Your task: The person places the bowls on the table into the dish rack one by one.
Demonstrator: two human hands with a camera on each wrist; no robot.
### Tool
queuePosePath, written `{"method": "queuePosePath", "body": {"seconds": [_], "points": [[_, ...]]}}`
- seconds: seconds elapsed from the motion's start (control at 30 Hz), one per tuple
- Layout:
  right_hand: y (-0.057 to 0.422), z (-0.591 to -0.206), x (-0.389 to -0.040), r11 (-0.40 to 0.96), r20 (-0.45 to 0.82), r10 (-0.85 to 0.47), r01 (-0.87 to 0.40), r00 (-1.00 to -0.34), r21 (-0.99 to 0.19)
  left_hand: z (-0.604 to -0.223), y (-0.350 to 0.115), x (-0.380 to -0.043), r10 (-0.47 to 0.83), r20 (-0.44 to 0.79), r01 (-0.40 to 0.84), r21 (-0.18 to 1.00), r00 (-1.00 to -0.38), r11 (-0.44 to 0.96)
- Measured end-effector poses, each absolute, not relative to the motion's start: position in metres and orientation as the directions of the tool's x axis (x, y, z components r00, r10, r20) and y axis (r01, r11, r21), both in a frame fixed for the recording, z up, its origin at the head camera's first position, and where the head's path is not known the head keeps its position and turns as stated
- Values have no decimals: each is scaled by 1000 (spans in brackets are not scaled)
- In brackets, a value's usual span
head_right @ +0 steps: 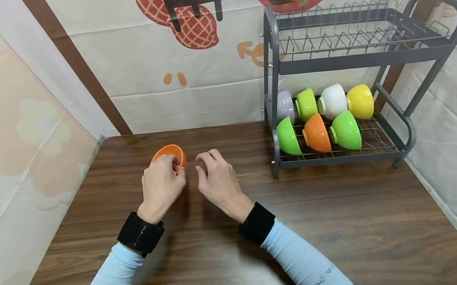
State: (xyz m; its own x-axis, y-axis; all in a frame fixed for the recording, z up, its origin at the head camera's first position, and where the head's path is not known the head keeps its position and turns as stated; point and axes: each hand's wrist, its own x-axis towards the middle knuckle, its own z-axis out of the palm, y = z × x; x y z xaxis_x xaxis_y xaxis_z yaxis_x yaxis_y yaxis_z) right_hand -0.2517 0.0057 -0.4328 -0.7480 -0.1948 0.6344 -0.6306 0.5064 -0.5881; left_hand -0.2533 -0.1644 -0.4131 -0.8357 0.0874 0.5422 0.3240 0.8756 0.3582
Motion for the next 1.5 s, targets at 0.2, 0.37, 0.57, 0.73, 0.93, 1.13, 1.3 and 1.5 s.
{"method": "queuePosePath", "body": {"seconds": [0.2, 0.37, 0.57, 0.73, 0.93, 1.13, 1.3, 1.5], "points": [[19, -428, -250, 498, 645, -168, -629, -745, -597, -407, -151, -250, 127, 572, 362, 318, -810, 876], [30, -427, -248, 502, 655, -153, -629, -740, -594, -405, -140, -248, 164, 597, 400, 287, -785, 870], [39, -429, -248, 519, 650, -148, -618, -746, -591, -403, -127, -247, 208, 607, 439, 260, -767, 860], [45, -429, -246, 541, 644, -148, -607, -750, -583, -402, -118, -245, 235, 603, 463, 256, -763, 848], [51, -429, -245, 554, 652, -139, -604, -745, -573, -399, -110, -242, 263, 609, 502, 260, -748, 825], [57, -431, -243, 560, 656, -126, -599, -744, -573, -401, -102, -242, 285, 608, 524, 257, -741, 812], [64, -434, -243, 571, 653, -110, -586, -749, -575, -404, -92, -243, 307, 600, 538, 251, -739, 805], [72, -437, -244, 562, 665, -112, -599, -739, -570, -406, -86, -244, 351, 583, 546, 196, -733, 815]]}}
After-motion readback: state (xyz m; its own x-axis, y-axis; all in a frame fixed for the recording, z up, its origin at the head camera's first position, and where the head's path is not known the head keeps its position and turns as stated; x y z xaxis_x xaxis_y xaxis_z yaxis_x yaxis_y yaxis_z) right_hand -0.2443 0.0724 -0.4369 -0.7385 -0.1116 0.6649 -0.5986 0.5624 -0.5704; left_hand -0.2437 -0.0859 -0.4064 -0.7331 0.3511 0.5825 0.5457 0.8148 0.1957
